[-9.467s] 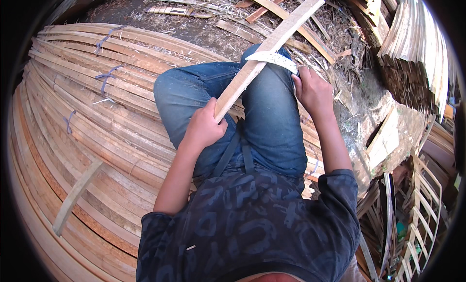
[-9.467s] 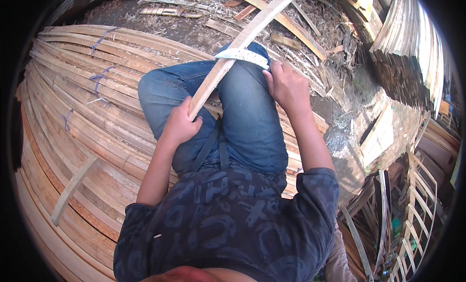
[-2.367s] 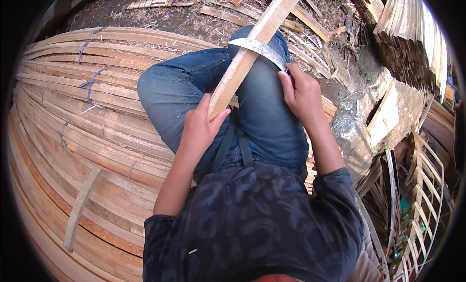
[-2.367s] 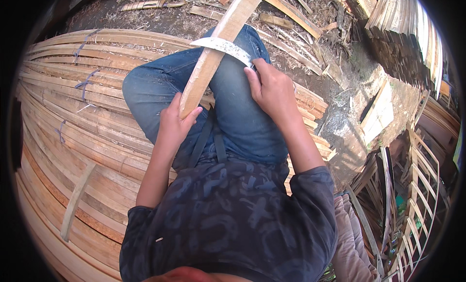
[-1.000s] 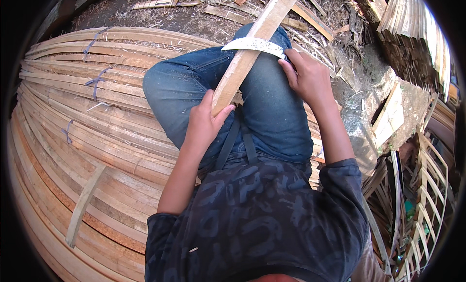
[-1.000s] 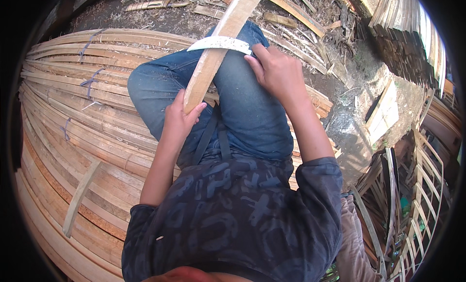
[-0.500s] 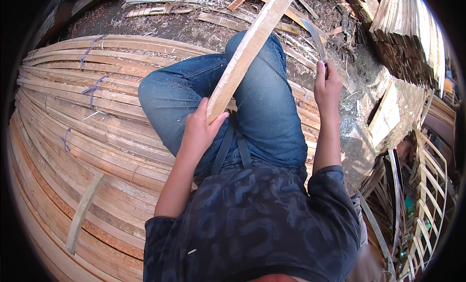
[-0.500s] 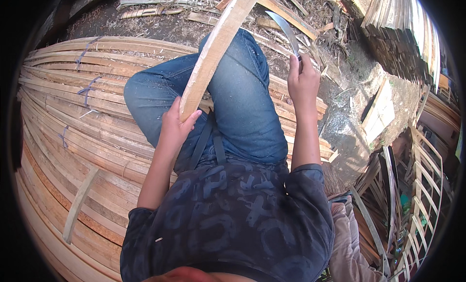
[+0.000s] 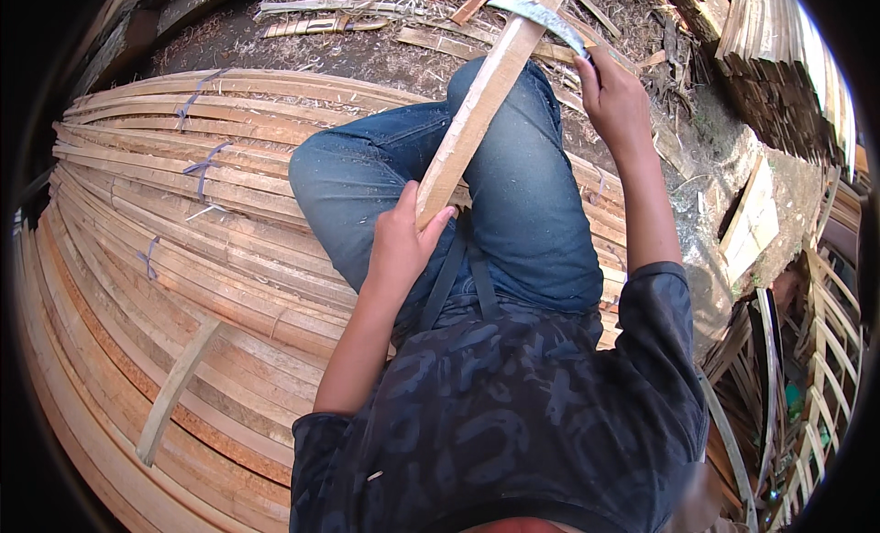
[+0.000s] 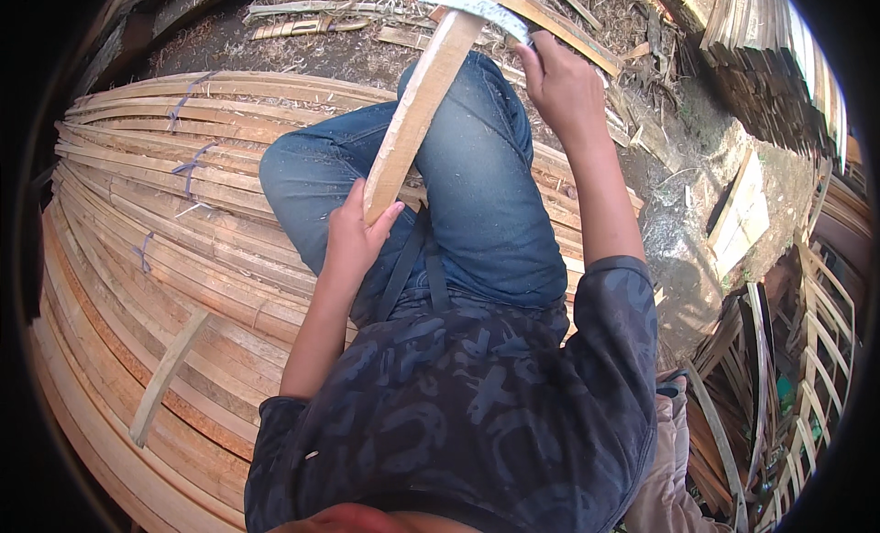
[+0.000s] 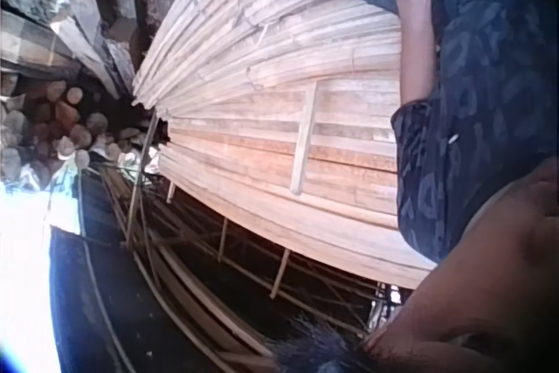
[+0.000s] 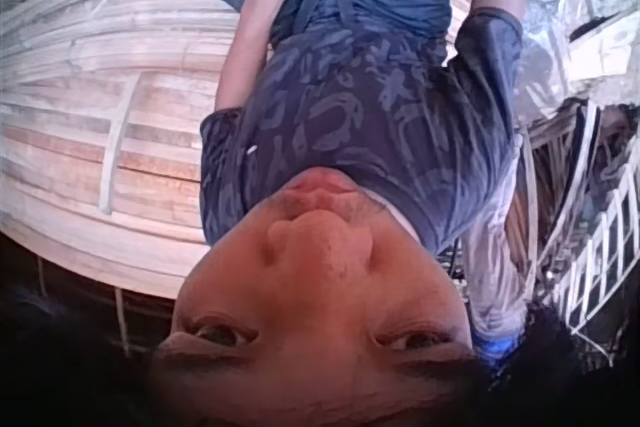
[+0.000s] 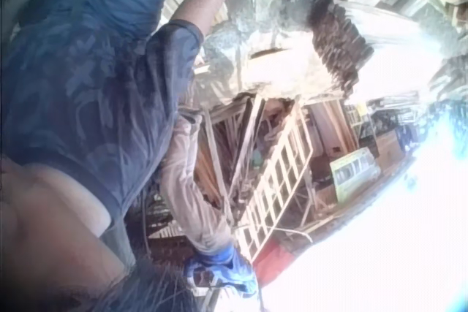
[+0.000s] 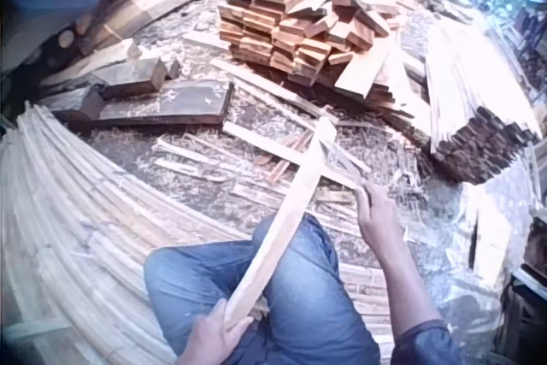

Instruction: The person sits cross-legged on the ground and uses a curved knife to shave thin strips from a long wooden plank. They hold the plank with their left hand and repeatedly draw the knife along its length to remove the outer layer, creating wood shavings.

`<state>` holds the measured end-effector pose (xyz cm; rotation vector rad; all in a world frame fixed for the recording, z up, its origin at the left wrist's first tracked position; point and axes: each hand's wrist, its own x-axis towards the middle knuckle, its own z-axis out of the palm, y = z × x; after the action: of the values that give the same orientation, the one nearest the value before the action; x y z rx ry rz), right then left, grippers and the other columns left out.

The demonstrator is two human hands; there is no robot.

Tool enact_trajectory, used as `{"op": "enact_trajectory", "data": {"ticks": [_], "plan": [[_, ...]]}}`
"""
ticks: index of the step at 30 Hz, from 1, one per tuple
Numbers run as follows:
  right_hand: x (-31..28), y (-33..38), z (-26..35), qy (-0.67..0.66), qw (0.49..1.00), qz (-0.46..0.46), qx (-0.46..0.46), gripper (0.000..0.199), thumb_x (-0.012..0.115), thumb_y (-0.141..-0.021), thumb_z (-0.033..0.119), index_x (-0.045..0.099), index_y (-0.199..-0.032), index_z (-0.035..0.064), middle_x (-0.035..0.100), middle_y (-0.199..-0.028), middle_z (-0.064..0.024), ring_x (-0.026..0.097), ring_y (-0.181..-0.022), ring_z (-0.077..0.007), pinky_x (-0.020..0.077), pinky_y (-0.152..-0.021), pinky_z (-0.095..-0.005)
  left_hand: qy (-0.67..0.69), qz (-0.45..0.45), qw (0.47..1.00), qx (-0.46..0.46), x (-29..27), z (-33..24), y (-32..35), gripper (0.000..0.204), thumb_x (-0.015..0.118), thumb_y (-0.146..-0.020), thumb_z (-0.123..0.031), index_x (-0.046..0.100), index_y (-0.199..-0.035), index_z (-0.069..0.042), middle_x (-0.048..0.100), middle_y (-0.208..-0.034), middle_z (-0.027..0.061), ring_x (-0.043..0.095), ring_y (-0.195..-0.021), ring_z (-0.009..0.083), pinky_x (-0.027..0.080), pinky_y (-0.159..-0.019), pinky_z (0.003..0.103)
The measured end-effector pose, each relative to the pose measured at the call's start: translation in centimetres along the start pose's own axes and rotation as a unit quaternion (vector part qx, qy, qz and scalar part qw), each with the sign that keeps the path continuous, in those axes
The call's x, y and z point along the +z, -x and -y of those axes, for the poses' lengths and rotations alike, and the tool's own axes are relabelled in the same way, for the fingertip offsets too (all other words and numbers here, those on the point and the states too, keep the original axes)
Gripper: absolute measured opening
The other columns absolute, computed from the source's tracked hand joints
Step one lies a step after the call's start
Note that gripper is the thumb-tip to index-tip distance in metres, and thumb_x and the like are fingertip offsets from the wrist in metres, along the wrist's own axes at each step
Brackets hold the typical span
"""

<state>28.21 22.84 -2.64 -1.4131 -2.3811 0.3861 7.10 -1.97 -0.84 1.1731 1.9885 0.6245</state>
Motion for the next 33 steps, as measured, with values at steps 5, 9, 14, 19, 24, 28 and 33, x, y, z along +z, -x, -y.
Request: {"op": "enact_trajectory", "data": {"ticks": [5,9,14,19,24,28,33], "plan": [[-1.5,-0.4,-11.5,-0.003,0.960,-0.089,0.265,0.041,0.048,-0.100,0.037,0.065,-0.109,0.0013,0.067,-0.082,-0.0212,0.066,-0.079,-0.0360,0.0486,-0.073,-0.0430,-0.009,-0.018,1.000,0.021,0.2,-0.2,0.4,0.038,0.070,-0.089,-0.026,0.052,-0.105,0.004,0.063,-0.074,0.0290,0.064,-0.072,0.0468,0.049,-0.059,0.050],[-2.6,3.3,-6.3,-0.113,0.965,-0.017,0.237,0.032,0.054,-0.099,0.031,0.064,-0.104,0.0011,0.065,-0.075,-0.0187,0.064,-0.069,-0.0322,0.0479,-0.065,-0.0378,-0.037,0.001,0.999,0.000,0.3,-0.9,0.6,0.033,0.068,-0.091,-0.022,0.049,-0.102,0.003,0.063,-0.076,0.0285,0.064,-0.074,0.0469,0.049,-0.059,0.048],[-2.8,5.6,2.1,-0.150,0.984,0.087,0.044,0.026,0.061,-0.095,0.028,0.063,-0.100,0.0033,0.063,-0.067,-0.0183,0.064,-0.063,-0.0373,0.0475,-0.058,-0.0428,-0.064,0.001,0.998,0.000,0.6,-1.7,1.0,0.027,0.064,-0.093,-0.019,0.047,-0.101,0.001,0.063,-0.076,0.0292,0.063,-0.075,0.0482,0.047,-0.060,0.051],[-3.4,4.5,4.1,-0.071,0.992,0.094,-0.034,0.026,0.061,-0.094,0.033,0.063,-0.097,0.0065,0.065,-0.069,-0.0158,0.065,-0.065,-0.0357,0.0503,-0.057,-0.0433,-0.090,-0.016,0.995,0.026,0.9,-1.4,1.1,0.026,0.060,-0.095,-0.021,0.043,-0.095,-0.001,0.062,-0.076,0.0252,0.062,-0.070,0.0456,0.048,-0.057,0.052],[-3.5,3.2,2.6,-0.007,0.994,0.087,-0.064,0.029,0.059,-0.095,0.036,0.064,-0.100,0.0081,0.067,-0.072,-0.0135,0.066,-0.066,-0.0340,0.0508,-0.058,-0.0437,-0.085,-0.024,0.996,0.031,0.8,-1.6,1.0,0.026,0.060,-0.095,-0.021,0.043,-0.096,-0.001,0.063,-0.077,0.0244,0.063,-0.071,0.0455,0.047,-0.057,0.052],[-4.7,0.0,-1.8,0.024,0.988,0.032,0.147,0.034,0.054,-0.098,0.036,0.065,-0.107,0.0057,0.067,-0.077,-0.0185,0.066,-0.075,-0.0375,0.0501,-0.067,-0.0455,-0.085,-0.024,0.996,0.020,0.9,-1.7,1.5,0.025,0.062,-0.094,-0.019,0.045,-0.099,-0.001,0.062,-0.077,0.0274,0.062,-0.074,0.0477,0.046,-0.059,0.052],[-8.2,0.3,-12.6,0.022,0.974,-0.077,0.213,0.036,0.053,-0.099,0.035,0.067,-0.110,0.0040,0.064,-0.073,-0.0171,0.062,-0.066,-0.0249,0.0475,-0.063,-0.0372,-0.070,-0.026,0.997,0.031,1.0,-1.5,0.9,0.024,0.061,-0.094,-0.018,0.045,-0.099,-0.001,0.062,-0.078,0.0276,0.062,-0.074,0.0479,0.047,-0.059,0.052]]}}
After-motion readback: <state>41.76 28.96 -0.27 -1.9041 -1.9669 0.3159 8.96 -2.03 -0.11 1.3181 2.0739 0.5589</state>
